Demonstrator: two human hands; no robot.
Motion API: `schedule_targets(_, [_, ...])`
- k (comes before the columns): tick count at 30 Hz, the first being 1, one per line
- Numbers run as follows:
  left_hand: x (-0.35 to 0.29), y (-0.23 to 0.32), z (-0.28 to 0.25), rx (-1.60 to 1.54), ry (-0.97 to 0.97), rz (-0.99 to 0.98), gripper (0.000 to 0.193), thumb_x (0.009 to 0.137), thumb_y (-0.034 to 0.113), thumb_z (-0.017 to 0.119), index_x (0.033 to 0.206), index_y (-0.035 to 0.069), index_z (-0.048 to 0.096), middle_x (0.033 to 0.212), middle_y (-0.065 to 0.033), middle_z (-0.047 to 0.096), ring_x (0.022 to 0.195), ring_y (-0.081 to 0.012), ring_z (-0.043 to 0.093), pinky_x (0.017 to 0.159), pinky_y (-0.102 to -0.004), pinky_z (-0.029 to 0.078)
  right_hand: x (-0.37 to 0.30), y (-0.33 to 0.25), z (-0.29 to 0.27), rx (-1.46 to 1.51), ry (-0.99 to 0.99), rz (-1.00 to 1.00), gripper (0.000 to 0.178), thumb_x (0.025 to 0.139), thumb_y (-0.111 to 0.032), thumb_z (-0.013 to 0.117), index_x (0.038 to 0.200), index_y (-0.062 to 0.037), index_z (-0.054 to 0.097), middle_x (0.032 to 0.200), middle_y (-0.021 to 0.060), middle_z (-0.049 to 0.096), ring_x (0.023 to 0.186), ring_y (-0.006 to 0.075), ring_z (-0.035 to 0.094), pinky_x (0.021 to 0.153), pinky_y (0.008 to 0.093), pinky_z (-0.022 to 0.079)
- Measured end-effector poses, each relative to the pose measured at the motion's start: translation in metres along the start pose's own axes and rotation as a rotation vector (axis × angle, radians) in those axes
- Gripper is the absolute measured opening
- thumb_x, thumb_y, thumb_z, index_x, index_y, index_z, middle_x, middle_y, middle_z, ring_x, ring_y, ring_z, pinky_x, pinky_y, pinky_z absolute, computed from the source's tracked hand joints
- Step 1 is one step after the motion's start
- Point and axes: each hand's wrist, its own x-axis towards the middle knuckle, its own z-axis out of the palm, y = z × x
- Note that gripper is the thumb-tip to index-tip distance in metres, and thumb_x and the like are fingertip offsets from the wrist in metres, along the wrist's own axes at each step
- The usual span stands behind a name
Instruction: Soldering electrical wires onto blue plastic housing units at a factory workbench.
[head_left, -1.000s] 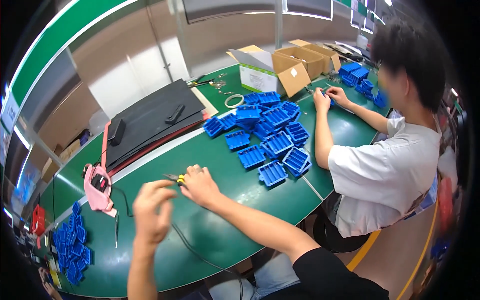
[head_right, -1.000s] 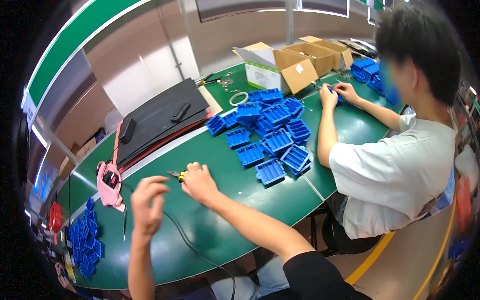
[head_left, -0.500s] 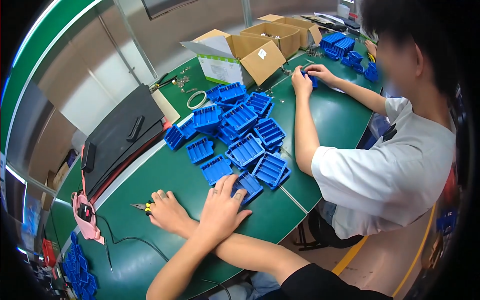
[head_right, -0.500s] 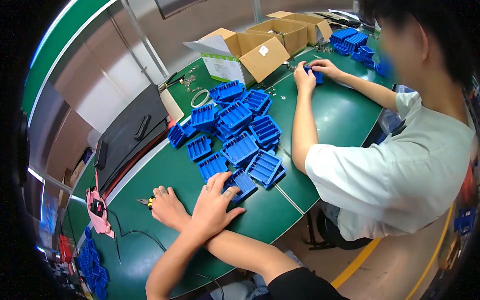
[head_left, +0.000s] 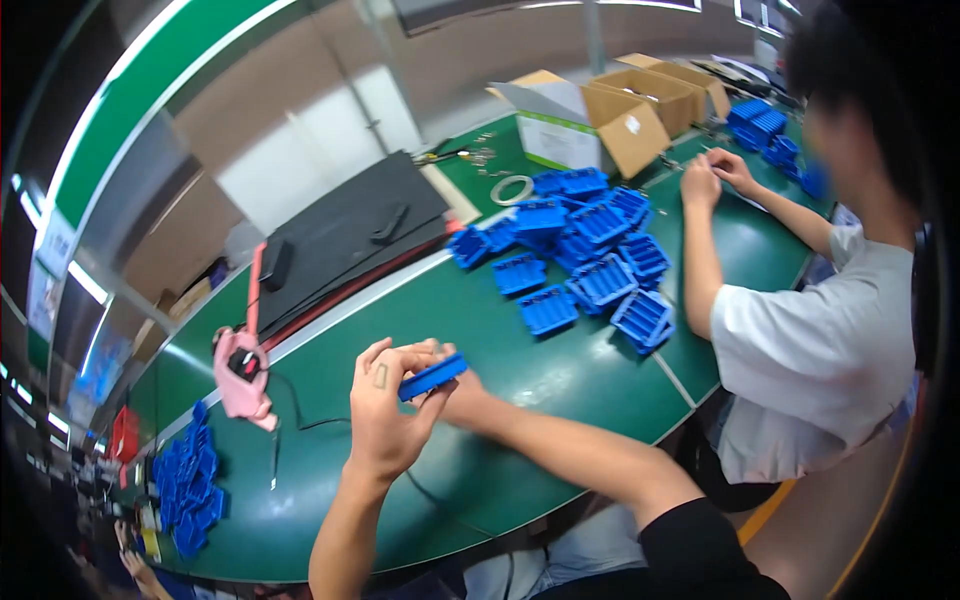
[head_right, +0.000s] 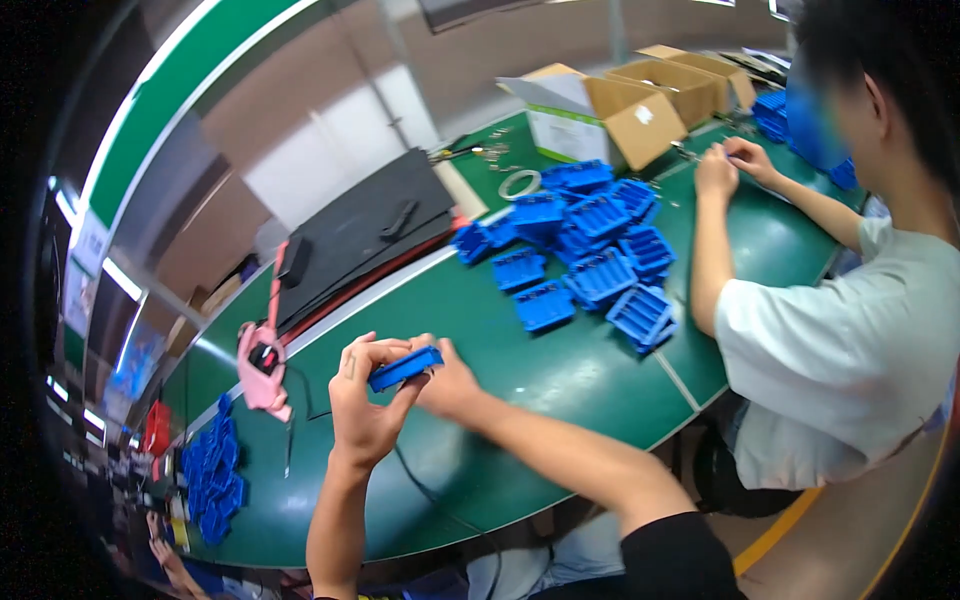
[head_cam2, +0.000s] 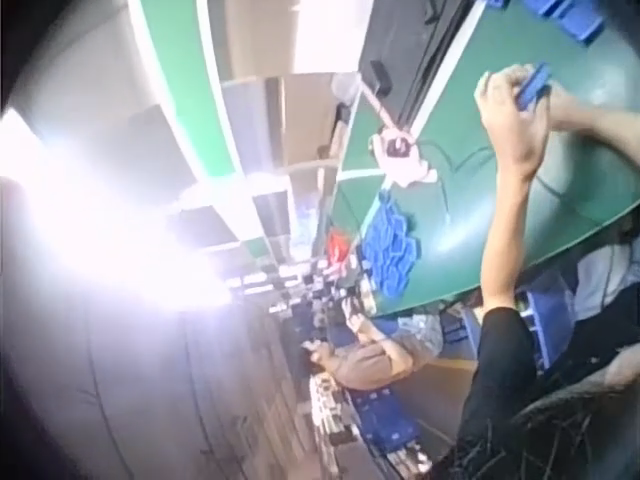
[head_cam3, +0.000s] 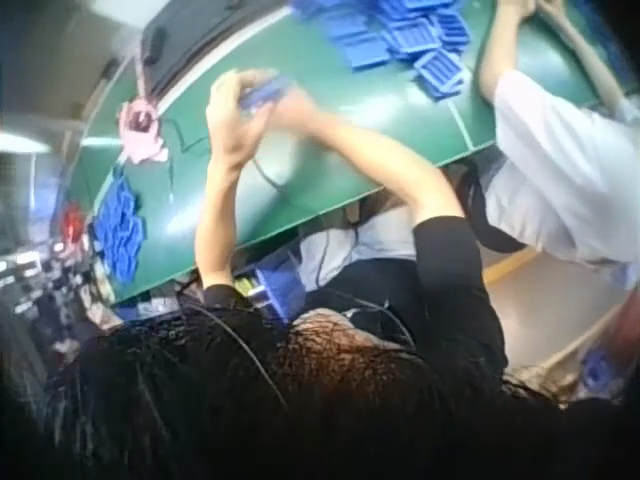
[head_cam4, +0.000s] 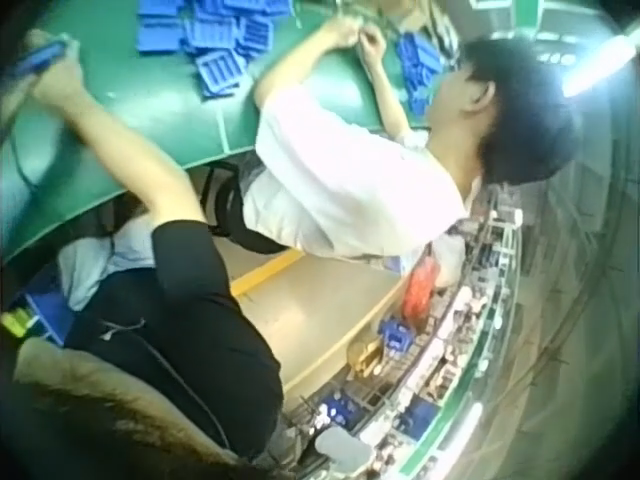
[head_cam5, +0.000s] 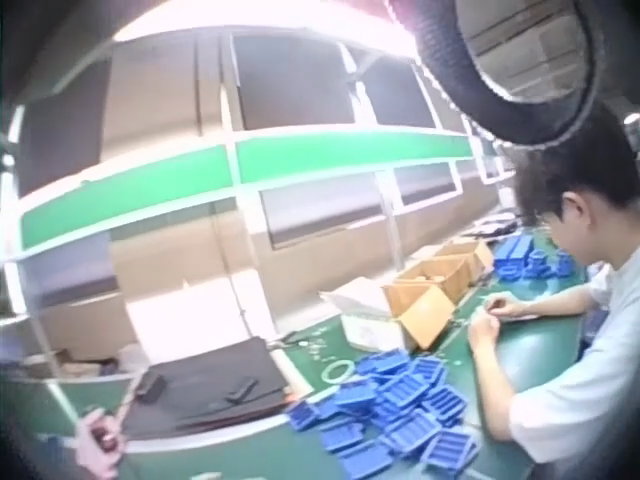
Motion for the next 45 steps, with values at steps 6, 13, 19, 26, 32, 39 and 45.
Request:
schedule_targets(6, [-0.072, -0.044, -0.063, -0.023, 0.274, -0.265, 0.039, 0.069, 0.0, 0.077, 0.105, 0.003, 0.061, 0.087, -0.0104, 0.064, 0.078, -0.0204, 0.063, 0.07, -0.0296, 0.05, 0.01, -0.028, -0.054, 0.194, 0.021, 0.204, 0.031, 0.074, -0.026, 0.077, 0.083, 0.0008, 0.064, 0.091, 0.0131, 0.053, 0.088, 0.031, 0.052, 0.074, 0.0392, 0.046])
schedule_targets(13, [-0.103, -0.084, -0.068, -0.008, 0.384, -0.3, 0.038, 0.069, -0.003, 0.075, 0.104, 0.003, 0.063, 0.085, -0.0114, 0.063, 0.078, -0.0224, 0.063, 0.071, -0.0311, 0.05, -0.001, -0.07, -0.068, 0.705, -0.17, 0.287, 0.018, 0.08, -0.015, 0.07, 0.083, 0.0016, 0.064, 0.092, 0.0111, 0.055, 0.076, 0.022, 0.053, 0.065, 0.0319, 0.042])
schedule_targets(19, [-0.11, -0.087, -0.074, 0.002, 0.507, -0.395, 0.033, 0.07, -0.005, 0.073, 0.101, 0.002, 0.063, 0.086, -0.0113, 0.064, 0.076, -0.025, 0.062, 0.068, -0.0314, 0.049, -0.01, -0.096, -0.072, 0.958, -0.349, 0.321, 0.011, 0.085, -0.008, 0.063, 0.082, 0.0023, 0.064, 0.091, 0.0069, 0.059, 0.077, 0.0148, 0.054, 0.066, 0.0276, 0.042])
schedule_targets(26, [-0.111, -0.093, -0.069, 0.029, 0.448, -0.219, 0.031, 0.069, -0.008, 0.071, 0.097, 0.002, 0.065, 0.086, -0.0113, 0.065, 0.075, -0.0255, 0.061, 0.068, -0.0316, 0.049, -0.015, -0.099, -0.069, 0.957, -0.433, 0.327, 0.014, 0.085, -0.009, 0.064, 0.092, 0.0028, 0.066, 0.093, 0.0093, 0.062, 0.079, 0.0162, 0.057, 0.07, 0.0278, 0.045])
schedule_targets(32, [-0.113, -0.093, -0.066, -0.002, 0.497, -0.221, 0.031, 0.067, -0.01, 0.071, 0.095, 0.002, 0.066, 0.083, -0.0108, 0.064, 0.074, -0.0243, 0.06, 0.067, -0.0316, 0.049, -0.019, -0.096, -0.066, 0.962, -0.432, 0.324, 0.016, 0.084, -0.01, 0.065, 0.094, 0.0028, 0.066, 0.095, 0.0098, 0.063, 0.08, 0.017, 0.059, 0.071, 0.028, 0.045])
schedule_targets(39, [-0.113, -0.092, -0.069, 0.01, 0.499, -0.214, 0.032, 0.067, -0.01, 0.071, 0.095, 0.004, 0.067, 0.081, -0.0098, 0.063, 0.073, -0.0235, 0.059, 0.065, -0.031, 0.048, -0.016, -0.102, -0.07, 0.937, -0.474, 0.356, 0.011, 0.085, -0.009, 0.062, 0.089, 0.0007, 0.068, 0.098, 0.009, 0.064, 0.088, 0.0193, 0.06, 0.078, 0.0295, 0.046])
schedule_targets(45, [-0.114, -0.095, -0.067, 0.033, 0.494, -0.198, 0.032, 0.066, -0.01, 0.071, 0.095, 0.004, 0.067, 0.08, -0.0094, 0.063, 0.072, -0.0239, 0.058, 0.063, -0.0318, 0.047, -0.016, -0.102, -0.07, 0.941, -0.474, 0.352, 0.012, 0.085, -0.009, 0.063, 0.088, 0.0008, 0.068, 0.098, 0.009, 0.064, 0.088, 0.0192, 0.06, 0.078, 0.0293, 0.046])
